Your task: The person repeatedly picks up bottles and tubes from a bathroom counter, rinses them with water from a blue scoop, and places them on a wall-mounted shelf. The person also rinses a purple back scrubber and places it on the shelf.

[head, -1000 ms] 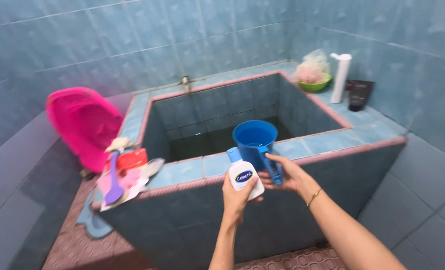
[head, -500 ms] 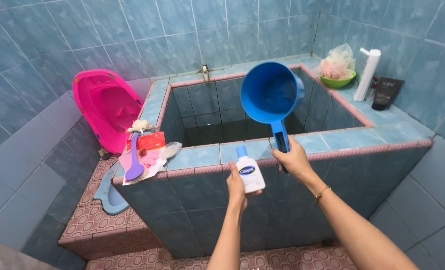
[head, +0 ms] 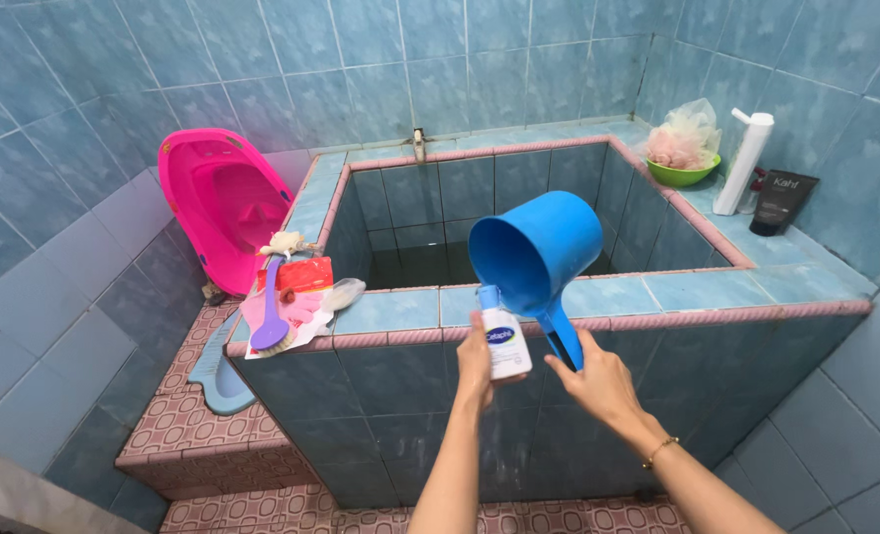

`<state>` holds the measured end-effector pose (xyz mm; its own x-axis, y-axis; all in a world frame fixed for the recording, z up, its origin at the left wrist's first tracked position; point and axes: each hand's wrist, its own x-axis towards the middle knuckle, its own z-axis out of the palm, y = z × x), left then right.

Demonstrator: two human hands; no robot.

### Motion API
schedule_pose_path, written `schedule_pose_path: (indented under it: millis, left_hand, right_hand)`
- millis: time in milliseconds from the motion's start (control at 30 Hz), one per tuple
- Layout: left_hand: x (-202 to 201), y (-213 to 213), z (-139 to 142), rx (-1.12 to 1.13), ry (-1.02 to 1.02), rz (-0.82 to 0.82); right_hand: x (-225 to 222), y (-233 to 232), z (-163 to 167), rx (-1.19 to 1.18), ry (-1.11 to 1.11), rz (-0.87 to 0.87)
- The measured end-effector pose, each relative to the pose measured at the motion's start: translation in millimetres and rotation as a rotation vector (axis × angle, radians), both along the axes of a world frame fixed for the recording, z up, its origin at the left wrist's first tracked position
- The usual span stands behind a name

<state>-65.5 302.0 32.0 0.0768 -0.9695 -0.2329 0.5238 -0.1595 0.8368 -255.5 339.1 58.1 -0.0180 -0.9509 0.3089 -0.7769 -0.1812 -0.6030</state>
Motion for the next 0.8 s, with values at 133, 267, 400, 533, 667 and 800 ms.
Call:
schedule_pose_path:
  millis: [133, 267, 400, 533, 667, 800]
  left_hand:
    - [7.2, 6.5, -17.2, -0.334, -0.127, -0.082]
    - [13.5, 7.2, -17.1, 0.007, -0.245, 0.093]
    - [25.1, 9.7, -14.2, 0.101, -0.102, 0.093]
    - [40.2, 20.5, -20.4, -0.254, -0.176, -0.017]
    - [59.9, 28.1, -23.1, -0.225, -0.513, 0.140]
    - [85.6, 33.9, -33.5, -0.152, -0.746, 0.196]
  right_hand:
    - [-2.3, 4.6, -5.6, -0.007, 0.017, 0.004]
    - [0.5, 10.2, -0.9, 0.015, -0.030, 0.033]
    - [9.1, 10.9, 3.6, -0.044, 0.065, 0.046]
    - [21.2, 13.5, 4.1, -0.227, 0.180, 0.088]
    - [37.8, 19.1, 2.2, -0.311, 0.236, 0.112]
    - [58.5, 8.9, -3.0, -0.230, 0.189, 0.102]
